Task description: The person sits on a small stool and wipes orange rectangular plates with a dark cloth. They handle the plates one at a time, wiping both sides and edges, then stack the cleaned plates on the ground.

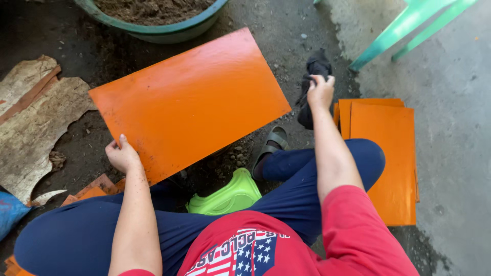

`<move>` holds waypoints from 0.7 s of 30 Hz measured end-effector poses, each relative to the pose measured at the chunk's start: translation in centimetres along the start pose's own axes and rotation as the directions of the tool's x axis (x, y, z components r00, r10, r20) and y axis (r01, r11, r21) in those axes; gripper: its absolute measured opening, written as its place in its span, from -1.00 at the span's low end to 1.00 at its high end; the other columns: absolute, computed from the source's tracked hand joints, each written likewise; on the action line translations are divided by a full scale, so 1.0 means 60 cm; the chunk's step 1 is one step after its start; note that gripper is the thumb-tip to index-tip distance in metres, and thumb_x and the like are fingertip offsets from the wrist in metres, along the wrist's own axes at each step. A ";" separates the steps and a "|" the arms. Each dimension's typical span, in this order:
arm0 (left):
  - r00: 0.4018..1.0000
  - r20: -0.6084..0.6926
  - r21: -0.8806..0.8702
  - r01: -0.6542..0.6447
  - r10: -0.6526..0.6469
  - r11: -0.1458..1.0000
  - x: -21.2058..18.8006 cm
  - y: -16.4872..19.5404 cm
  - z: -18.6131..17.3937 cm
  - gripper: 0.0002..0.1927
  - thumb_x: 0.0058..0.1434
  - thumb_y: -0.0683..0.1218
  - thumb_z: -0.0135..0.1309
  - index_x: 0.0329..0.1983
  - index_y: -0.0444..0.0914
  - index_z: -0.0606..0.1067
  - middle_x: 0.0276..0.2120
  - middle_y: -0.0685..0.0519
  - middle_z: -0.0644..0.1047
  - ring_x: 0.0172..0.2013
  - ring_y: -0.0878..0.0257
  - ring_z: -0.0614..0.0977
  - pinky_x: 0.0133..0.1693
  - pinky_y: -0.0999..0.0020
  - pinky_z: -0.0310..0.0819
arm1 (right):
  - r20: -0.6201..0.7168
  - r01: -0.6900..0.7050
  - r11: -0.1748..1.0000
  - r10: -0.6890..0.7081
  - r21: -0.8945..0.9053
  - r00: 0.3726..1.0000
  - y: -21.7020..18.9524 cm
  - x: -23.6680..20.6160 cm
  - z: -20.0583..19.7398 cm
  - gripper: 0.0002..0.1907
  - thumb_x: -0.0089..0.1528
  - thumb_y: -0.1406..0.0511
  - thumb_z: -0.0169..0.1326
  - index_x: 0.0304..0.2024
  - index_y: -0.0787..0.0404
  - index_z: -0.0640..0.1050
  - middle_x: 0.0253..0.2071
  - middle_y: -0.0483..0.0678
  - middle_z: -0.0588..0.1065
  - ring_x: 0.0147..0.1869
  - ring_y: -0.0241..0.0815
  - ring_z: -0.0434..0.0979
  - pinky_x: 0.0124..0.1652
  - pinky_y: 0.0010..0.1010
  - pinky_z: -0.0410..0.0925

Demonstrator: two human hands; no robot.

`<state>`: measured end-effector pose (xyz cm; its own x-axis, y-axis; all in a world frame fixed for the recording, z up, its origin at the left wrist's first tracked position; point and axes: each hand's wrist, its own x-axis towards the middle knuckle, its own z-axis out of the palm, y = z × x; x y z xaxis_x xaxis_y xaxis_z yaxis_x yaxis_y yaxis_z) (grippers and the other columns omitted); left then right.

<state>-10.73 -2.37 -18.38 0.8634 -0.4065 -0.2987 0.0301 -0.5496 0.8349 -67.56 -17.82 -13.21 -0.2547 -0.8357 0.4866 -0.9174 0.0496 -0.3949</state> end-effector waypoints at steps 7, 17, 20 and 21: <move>0.988 -0.013 0.063 -0.154 0.155 0.986 0.040 0.033 0.002 -0.55 0.34 0.20 0.09 -0.03 -0.28 0.52 -0.12 -0.15 0.63 -0.09 -0.07 0.63 -0.06 0.04 0.47 | 0.081 0.268 0.921 -0.301 0.283 0.950 -0.172 0.056 -0.049 -0.77 0.21 0.38 0.23 -0.07 0.07 0.64 0.02 0.24 0.42 0.06 0.30 0.50 0.04 -0.07 0.40; 0.972 0.225 -0.295 0.128 -0.062 0.947 -0.036 -0.031 -0.058 -0.32 0.46 0.32 -0.21 0.13 -0.37 0.52 0.03 -0.06 0.60 0.05 0.08 0.60 0.10 0.13 0.41 | 0.353 0.592 0.805 -0.566 0.043 0.745 -0.473 -0.178 0.106 -0.56 0.18 0.31 0.07 0.02 -0.35 0.65 0.17 0.10 0.43 -0.06 0.24 0.48 -0.15 0.05 0.40; 0.936 0.351 -0.482 0.207 -0.028 0.851 -0.033 -0.044 -0.069 -0.31 0.47 0.31 -0.28 0.22 -0.36 0.46 0.12 0.00 0.54 0.12 0.16 0.54 0.15 0.20 0.35 | 0.400 0.754 0.615 -0.767 0.232 0.502 -0.508 -0.269 0.104 -0.53 0.16 0.31 0.03 0.04 -0.36 0.64 0.16 0.01 0.44 0.02 0.15 0.45 -0.11 0.01 0.36; 0.911 0.413 -0.540 0.259 -0.016 0.801 -0.028 -0.048 -0.070 -0.28 0.48 0.31 -0.34 0.20 -0.38 0.48 0.10 -0.05 0.57 0.09 0.13 0.56 0.14 0.20 0.38 | 0.355 0.798 0.529 -0.834 0.289 0.423 -0.513 -0.295 0.096 -0.50 0.13 0.32 0.03 0.05 -0.34 0.64 0.19 0.01 0.44 0.02 0.14 0.45 -0.09 -0.01 0.36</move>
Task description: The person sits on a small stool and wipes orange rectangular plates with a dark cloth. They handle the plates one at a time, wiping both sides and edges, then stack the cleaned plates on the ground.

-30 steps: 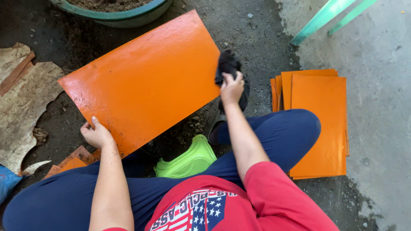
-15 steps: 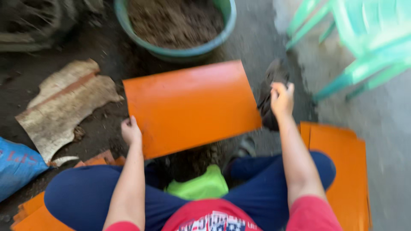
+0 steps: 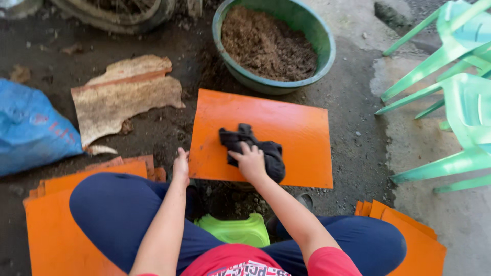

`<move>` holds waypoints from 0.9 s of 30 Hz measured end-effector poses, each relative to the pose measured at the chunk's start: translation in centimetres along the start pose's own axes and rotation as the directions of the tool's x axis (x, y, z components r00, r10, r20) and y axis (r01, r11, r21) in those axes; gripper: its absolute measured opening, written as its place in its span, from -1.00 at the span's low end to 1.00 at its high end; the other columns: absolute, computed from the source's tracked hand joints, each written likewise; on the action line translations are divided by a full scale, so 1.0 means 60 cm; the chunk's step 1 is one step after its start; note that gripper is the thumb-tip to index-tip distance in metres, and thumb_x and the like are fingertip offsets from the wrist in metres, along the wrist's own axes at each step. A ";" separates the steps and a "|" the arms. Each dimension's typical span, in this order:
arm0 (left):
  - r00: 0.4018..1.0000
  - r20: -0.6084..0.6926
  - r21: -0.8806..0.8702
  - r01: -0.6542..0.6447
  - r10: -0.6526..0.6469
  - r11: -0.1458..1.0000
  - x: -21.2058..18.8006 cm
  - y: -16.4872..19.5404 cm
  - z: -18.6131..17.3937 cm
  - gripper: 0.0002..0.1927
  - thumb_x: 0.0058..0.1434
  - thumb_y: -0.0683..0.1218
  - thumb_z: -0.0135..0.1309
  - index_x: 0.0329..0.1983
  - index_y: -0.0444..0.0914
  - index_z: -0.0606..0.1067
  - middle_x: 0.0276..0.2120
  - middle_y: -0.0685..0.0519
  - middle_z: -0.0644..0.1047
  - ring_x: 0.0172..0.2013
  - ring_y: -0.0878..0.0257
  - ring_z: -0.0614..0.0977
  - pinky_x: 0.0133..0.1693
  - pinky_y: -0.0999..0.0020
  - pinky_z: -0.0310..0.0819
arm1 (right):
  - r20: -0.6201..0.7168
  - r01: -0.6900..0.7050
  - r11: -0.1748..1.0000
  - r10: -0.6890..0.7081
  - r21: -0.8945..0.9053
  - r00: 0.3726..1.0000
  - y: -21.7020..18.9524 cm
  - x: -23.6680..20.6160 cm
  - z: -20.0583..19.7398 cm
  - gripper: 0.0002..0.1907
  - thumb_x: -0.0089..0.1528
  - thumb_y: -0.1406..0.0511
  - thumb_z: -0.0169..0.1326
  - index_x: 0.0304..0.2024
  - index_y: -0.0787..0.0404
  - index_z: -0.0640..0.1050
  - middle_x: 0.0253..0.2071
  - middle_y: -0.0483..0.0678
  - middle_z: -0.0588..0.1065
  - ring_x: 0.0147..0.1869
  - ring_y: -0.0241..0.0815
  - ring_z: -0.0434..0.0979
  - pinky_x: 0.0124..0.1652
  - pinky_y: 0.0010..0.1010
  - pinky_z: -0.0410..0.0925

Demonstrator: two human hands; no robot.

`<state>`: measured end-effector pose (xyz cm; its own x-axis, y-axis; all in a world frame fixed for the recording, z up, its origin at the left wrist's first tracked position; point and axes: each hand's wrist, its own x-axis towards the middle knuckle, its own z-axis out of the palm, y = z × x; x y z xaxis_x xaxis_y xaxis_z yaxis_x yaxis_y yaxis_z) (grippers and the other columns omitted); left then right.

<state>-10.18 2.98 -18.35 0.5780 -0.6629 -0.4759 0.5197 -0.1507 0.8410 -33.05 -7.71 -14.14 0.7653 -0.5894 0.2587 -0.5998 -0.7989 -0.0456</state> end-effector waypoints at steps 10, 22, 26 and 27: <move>0.985 0.030 -0.308 0.169 -0.168 0.936 0.021 -0.044 -0.032 -0.17 0.41 0.41 -0.35 0.25 -0.35 0.47 0.15 -0.08 0.57 0.14 0.10 0.56 0.17 0.18 0.39 | -0.039 -0.043 0.999 0.043 0.004 0.998 0.172 -0.034 -0.059 -0.51 0.10 0.37 0.09 0.01 -0.26 0.67 0.17 0.01 0.52 -0.09 0.18 0.51 -0.16 0.00 0.42; 0.975 0.220 -0.264 0.099 -0.040 0.959 0.033 -0.026 -0.008 -0.06 0.37 0.47 -0.58 0.36 -0.31 0.38 0.27 0.01 0.49 0.26 0.17 0.48 0.29 0.23 0.28 | 0.215 0.372 0.927 -0.373 0.047 0.903 0.012 -0.023 -0.054 -0.31 0.06 0.34 0.11 0.23 -0.34 0.51 0.06 -0.15 0.50 0.03 0.02 0.43 -0.08 -0.06 0.31; 0.965 0.249 -0.225 0.139 -0.081 0.964 0.032 -0.020 -0.005 -0.03 0.34 0.49 -0.58 0.34 -0.32 0.41 0.25 -0.07 0.50 0.24 0.10 0.49 0.27 0.18 0.29 | 0.115 0.398 0.911 -0.409 0.111 0.905 -0.080 0.055 -0.005 -0.47 0.12 0.32 0.10 0.10 -0.32 0.61 0.13 -0.14 0.48 0.04 0.04 0.41 -0.06 -0.02 0.30; 0.971 0.200 -0.200 0.169 -0.128 0.965 0.032 -0.019 -0.005 -0.02 0.34 0.49 -0.56 0.34 -0.33 0.43 0.24 -0.10 0.50 0.22 0.06 0.50 0.25 0.14 0.31 | 0.099 0.387 0.917 -0.395 0.096 0.913 -0.096 0.074 0.004 -0.51 0.13 0.31 0.10 0.07 -0.32 0.61 0.16 -0.14 0.47 0.05 0.02 0.41 -0.04 0.00 0.30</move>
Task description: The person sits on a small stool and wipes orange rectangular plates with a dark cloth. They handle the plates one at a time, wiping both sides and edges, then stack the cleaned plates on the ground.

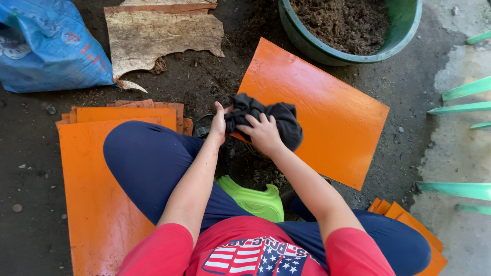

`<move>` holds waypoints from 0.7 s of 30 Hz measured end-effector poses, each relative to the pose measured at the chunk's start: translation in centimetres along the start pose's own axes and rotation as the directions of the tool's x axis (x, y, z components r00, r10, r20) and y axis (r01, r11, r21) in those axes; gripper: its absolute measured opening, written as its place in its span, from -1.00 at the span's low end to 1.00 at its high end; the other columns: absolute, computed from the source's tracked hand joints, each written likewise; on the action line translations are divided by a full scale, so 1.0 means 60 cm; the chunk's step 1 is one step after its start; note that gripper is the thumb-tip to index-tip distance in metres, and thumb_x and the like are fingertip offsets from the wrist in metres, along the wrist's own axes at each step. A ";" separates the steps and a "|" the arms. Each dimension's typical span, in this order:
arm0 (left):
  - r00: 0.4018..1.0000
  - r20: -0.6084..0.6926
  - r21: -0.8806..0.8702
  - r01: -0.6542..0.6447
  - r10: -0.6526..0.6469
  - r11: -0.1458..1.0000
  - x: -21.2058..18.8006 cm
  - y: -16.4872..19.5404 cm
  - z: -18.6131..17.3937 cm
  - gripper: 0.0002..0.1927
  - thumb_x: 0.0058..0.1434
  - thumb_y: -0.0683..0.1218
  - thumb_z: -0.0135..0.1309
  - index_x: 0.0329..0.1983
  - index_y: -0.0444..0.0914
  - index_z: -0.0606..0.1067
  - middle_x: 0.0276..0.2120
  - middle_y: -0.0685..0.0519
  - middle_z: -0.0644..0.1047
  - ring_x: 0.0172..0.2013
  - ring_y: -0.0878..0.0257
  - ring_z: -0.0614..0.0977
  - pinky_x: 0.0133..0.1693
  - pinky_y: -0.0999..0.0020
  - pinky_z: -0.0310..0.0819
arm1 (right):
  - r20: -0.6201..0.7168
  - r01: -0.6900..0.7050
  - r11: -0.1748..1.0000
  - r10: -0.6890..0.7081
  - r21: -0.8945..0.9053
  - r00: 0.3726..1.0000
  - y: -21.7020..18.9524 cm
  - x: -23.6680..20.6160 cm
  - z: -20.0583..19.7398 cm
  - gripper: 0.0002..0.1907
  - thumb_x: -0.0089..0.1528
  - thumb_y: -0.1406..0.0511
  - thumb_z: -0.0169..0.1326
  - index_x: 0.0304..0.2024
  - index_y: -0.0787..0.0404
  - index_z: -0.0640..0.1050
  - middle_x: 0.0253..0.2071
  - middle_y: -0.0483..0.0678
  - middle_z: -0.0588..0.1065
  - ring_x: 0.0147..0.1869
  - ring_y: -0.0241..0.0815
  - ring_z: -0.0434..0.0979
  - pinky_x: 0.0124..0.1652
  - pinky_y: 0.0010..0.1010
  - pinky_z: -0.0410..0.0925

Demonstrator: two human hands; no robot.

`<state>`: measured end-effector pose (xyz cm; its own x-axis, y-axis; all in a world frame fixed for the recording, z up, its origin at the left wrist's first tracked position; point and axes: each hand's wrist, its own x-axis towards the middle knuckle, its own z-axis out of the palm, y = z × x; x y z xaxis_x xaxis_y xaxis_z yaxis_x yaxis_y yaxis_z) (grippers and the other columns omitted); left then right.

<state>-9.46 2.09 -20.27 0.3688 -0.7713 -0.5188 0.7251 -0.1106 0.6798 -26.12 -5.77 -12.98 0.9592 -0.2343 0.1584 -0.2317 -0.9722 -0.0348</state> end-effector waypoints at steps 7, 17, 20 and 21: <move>0.996 0.050 0.039 -0.069 0.067 0.997 0.004 -0.003 -0.007 0.03 0.37 0.55 -0.56 0.44 -0.33 0.31 0.31 0.04 0.50 0.24 0.31 0.53 0.26 0.35 0.27 | -0.100 -0.234 0.965 0.223 -0.120 0.970 0.083 0.104 0.021 -0.50 0.13 0.30 0.10 0.10 -0.30 0.62 0.16 -0.11 0.43 0.08 0.08 0.40 -0.03 0.12 0.30; 0.945 -0.045 0.645 -0.220 0.324 0.732 0.045 -0.016 0.040 -0.63 0.35 0.03 0.08 0.09 -0.30 0.55 -0.15 -0.05 0.69 -0.18 0.23 0.72 -0.10 0.34 0.56 | -0.101 -0.389 0.908 0.377 -0.155 0.921 0.188 0.073 0.000 -0.46 0.12 0.35 0.06 0.10 -0.29 0.62 0.11 -0.10 0.45 0.06 0.10 0.40 -0.08 0.11 0.31; 0.953 -0.034 0.707 -0.190 0.300 0.682 0.050 -0.021 0.047 -0.65 0.29 -0.03 0.18 0.06 -0.31 0.57 -0.16 -0.10 0.69 -0.18 0.15 0.72 -0.10 0.27 0.55 | -0.098 -0.303 0.948 0.294 -0.098 0.951 0.128 0.053 0.016 -0.50 0.16 0.32 0.07 0.12 -0.27 0.62 0.09 -0.13 0.45 0.04 0.04 0.41 -0.06 0.04 0.31; 0.955 -0.048 0.756 -0.157 0.293 0.636 0.050 -0.023 0.047 -0.65 0.28 -0.04 0.20 0.06 -0.30 0.57 -0.15 -0.12 0.68 -0.17 0.12 0.71 -0.09 0.25 0.54 | -0.095 -0.265 0.961 0.258 -0.081 0.962 0.112 0.050 0.021 -0.51 0.16 0.30 0.08 0.11 -0.26 0.62 0.09 -0.13 0.45 0.03 0.03 0.41 -0.07 0.03 0.31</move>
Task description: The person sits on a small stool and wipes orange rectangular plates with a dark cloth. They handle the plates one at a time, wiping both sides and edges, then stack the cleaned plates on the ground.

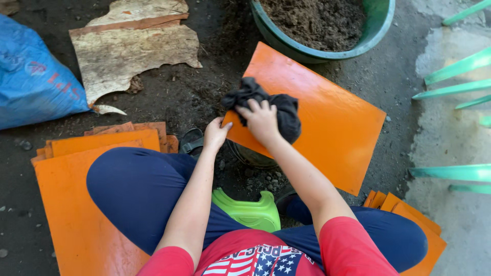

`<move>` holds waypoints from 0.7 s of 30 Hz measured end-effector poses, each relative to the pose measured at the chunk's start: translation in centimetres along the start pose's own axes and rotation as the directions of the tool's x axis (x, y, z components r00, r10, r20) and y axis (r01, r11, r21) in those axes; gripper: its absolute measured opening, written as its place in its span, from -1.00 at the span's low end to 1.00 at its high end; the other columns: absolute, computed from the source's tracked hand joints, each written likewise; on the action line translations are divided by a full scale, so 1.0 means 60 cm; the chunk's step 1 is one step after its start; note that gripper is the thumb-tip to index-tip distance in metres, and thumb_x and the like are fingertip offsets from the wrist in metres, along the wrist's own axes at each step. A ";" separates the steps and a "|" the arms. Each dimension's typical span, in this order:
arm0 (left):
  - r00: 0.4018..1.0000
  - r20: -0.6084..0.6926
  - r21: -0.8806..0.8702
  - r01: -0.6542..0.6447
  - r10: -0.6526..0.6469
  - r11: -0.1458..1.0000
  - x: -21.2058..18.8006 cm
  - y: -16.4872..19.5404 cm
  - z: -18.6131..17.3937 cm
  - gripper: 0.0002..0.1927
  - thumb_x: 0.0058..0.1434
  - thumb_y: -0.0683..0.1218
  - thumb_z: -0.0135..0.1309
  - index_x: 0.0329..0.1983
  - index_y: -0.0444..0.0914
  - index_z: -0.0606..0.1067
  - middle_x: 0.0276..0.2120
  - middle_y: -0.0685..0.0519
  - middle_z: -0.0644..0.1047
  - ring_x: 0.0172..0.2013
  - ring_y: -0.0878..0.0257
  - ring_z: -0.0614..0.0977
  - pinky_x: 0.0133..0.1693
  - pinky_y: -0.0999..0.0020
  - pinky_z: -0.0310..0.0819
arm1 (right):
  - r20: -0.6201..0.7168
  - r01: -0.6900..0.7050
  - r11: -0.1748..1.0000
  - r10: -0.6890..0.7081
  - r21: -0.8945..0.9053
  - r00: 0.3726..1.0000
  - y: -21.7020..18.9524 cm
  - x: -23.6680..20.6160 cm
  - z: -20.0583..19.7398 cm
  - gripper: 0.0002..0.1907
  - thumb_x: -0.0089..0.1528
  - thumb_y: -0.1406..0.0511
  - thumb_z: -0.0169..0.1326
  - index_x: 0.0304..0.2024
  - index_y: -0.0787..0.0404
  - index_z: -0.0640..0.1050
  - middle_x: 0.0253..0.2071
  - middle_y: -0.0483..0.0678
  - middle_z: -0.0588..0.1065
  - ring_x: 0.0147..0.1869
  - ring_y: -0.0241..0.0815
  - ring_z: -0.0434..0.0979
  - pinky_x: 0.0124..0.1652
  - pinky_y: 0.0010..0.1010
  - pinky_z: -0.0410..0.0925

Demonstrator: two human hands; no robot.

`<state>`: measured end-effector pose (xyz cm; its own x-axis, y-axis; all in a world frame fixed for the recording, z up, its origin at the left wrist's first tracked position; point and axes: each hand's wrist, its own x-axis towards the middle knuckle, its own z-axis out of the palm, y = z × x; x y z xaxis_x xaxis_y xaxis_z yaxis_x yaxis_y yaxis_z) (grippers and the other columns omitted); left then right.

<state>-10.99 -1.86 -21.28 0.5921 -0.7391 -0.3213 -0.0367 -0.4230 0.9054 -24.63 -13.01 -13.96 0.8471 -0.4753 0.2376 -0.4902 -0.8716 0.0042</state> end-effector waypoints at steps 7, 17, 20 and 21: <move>0.999 -0.036 -0.050 0.030 -0.032 0.998 -0.003 -0.031 0.021 -0.75 0.30 -0.10 0.14 -0.03 -0.32 0.52 -0.19 -0.08 0.65 -0.20 0.15 0.66 -0.11 0.27 0.47 | -0.026 0.100 0.994 -0.099 0.044 0.995 0.001 0.019 0.021 -0.56 0.17 0.25 0.10 0.10 -0.27 0.63 0.11 -0.12 0.44 0.01 0.04 0.42 -0.11 0.02 0.31; 0.992 -0.034 -0.155 0.111 -0.117 0.982 -0.020 -0.095 0.044 -0.81 0.32 -0.11 0.13 -0.10 -0.32 0.52 -0.25 0.03 0.66 -0.26 0.32 0.63 -0.14 0.40 0.48 | -0.029 -0.083 0.994 0.081 -0.067 0.996 0.170 0.181 0.078 -0.59 0.20 0.28 0.03 0.03 -0.29 0.65 -0.02 -0.14 0.43 0.04 0.03 0.40 -0.12 0.04 0.29; 0.982 -0.057 -0.139 0.168 -0.178 0.976 -0.022 -0.107 0.048 -0.80 0.32 -0.10 0.13 -0.09 -0.31 0.52 -0.25 0.04 0.65 -0.25 0.32 0.64 -0.14 0.40 0.48 | -0.016 -0.090 0.993 0.089 -0.079 0.996 0.215 0.204 0.086 -0.59 0.21 0.30 0.03 0.03 -0.29 0.66 -0.02 -0.15 0.42 0.07 0.03 0.38 -0.09 0.03 0.27; 0.980 -0.064 -0.113 0.182 -0.190 0.977 -0.022 -0.108 0.049 -0.80 0.32 -0.09 0.13 -0.09 -0.31 0.52 -0.26 0.03 0.65 -0.26 0.32 0.64 -0.15 0.40 0.48 | -0.024 -0.094 0.992 0.093 -0.080 0.995 0.233 0.206 0.089 -0.60 0.22 0.30 0.04 0.03 -0.28 0.66 -0.01 -0.14 0.42 0.08 0.04 0.38 -0.07 0.03 0.26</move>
<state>-13.88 0.32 -27.55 0.6384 -0.6105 -0.4688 0.1628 -0.4881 0.8574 -19.93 -31.72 -16.15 0.7929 -0.5511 0.2601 -0.5829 -0.8103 0.0598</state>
